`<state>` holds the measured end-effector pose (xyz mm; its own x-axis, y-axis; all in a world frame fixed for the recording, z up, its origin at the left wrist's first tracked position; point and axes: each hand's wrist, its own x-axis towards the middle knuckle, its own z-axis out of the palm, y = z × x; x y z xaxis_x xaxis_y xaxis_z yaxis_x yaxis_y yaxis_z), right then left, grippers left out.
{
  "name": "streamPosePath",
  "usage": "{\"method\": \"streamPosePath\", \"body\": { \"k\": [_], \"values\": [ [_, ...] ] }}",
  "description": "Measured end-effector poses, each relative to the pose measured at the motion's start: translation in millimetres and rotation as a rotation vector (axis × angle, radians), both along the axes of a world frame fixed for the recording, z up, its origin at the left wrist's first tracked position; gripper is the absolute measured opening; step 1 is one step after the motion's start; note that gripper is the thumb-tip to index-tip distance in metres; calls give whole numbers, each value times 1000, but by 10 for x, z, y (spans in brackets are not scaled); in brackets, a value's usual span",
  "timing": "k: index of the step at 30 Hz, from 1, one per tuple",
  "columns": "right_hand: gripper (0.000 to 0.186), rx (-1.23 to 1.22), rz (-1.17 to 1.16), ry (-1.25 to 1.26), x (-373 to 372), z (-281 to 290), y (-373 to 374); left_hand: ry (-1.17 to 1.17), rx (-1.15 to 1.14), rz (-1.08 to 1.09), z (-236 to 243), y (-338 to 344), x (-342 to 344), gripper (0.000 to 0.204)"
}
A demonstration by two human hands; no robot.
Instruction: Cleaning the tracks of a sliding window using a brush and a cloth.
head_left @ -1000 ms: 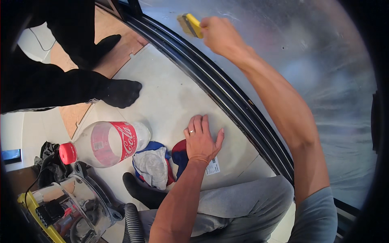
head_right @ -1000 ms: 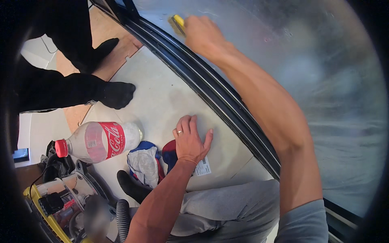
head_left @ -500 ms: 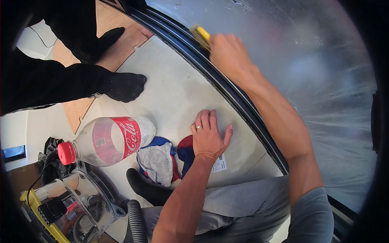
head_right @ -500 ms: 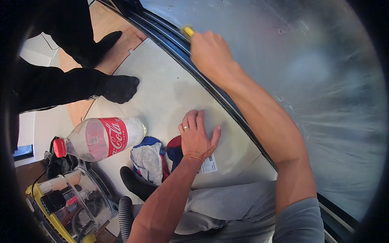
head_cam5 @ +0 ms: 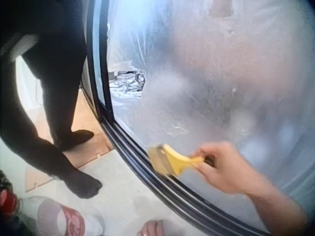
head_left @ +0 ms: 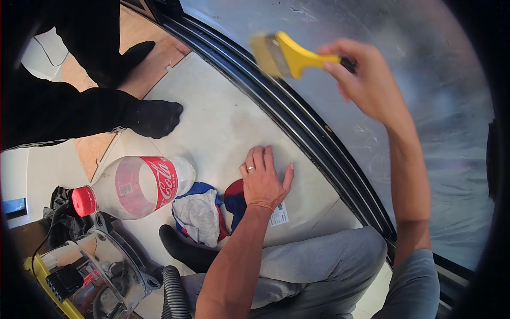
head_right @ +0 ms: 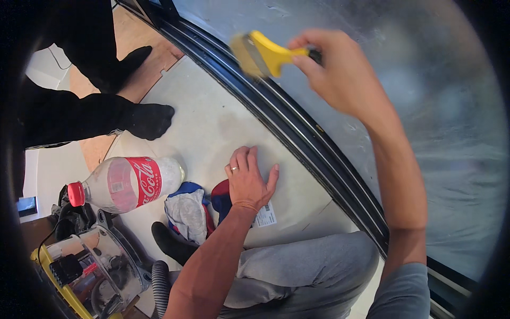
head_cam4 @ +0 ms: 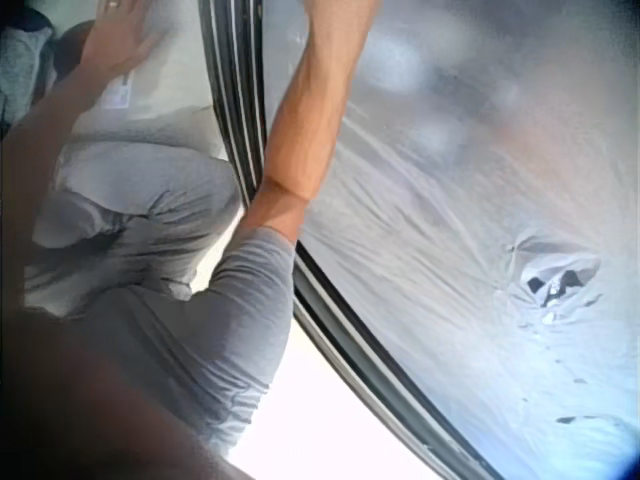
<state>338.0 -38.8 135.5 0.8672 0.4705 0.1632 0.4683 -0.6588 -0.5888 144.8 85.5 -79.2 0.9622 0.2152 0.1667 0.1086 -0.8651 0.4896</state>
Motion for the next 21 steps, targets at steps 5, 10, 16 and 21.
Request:
{"method": "streamPosePath", "body": {
  "k": [5, 10, 16, 21],
  "values": [
    [20, -129, -132, 37, -598, 77, -334, 7, -11, -4, -1, 24, -18, 68],
    [15, -280, -59, -59, -376, -477, -168, 19, -3, -15, 15, -37, 27, 67],
    [23, -81, -27, -162, 562, -1076, 837, 28, 21, 1, 18, -63, 9, 67],
    [25, -31, 49, -186, 228, -330, 491, 27, 7, 3, -8, -49, 27, 68]
  ]
}}
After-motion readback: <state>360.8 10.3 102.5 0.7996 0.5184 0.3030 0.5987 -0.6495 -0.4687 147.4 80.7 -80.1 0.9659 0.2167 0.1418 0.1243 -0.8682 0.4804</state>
